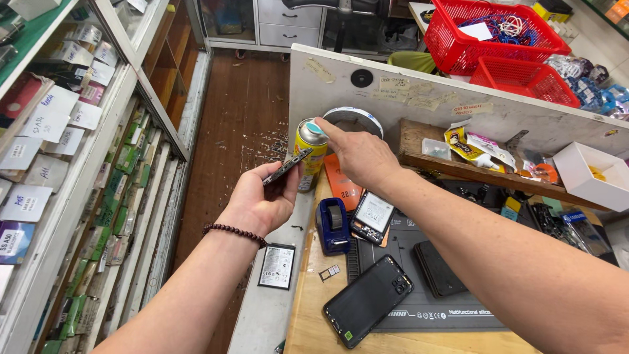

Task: The person removes the old battery from a disassembled smartphone, cleans the interior with a cotton swab, and installs a new battery. They then spray a cleaning agent into the phone's seams and wipe the edges with a swab.

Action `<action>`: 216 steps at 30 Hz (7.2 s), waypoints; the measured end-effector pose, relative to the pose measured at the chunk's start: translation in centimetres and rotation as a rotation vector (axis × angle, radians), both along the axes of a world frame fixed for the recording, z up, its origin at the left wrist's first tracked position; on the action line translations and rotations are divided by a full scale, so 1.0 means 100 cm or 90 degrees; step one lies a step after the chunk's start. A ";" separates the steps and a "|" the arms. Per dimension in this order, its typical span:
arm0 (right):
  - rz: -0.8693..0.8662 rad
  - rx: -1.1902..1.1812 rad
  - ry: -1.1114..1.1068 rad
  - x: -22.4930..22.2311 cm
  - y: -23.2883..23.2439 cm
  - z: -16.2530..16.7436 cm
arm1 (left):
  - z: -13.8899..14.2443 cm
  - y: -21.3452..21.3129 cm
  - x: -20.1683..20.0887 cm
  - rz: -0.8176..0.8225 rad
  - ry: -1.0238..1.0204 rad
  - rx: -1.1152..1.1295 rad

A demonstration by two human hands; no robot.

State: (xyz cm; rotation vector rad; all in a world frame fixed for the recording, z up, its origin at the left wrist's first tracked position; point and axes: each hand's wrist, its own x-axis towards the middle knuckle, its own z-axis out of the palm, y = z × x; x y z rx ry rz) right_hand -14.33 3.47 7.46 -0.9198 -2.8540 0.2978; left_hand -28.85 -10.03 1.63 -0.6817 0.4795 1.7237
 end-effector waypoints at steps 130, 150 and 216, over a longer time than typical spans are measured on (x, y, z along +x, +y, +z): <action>0.161 -0.182 0.236 -0.002 -0.061 0.036 | -0.001 -0.029 -0.030 -0.023 -0.011 0.101; 0.335 -0.327 0.294 0.004 -0.064 0.031 | -0.001 -0.034 -0.034 0.023 -0.008 0.052; 0.133 -0.177 0.225 -0.005 -0.070 0.029 | -0.005 -0.029 -0.042 0.041 0.034 0.014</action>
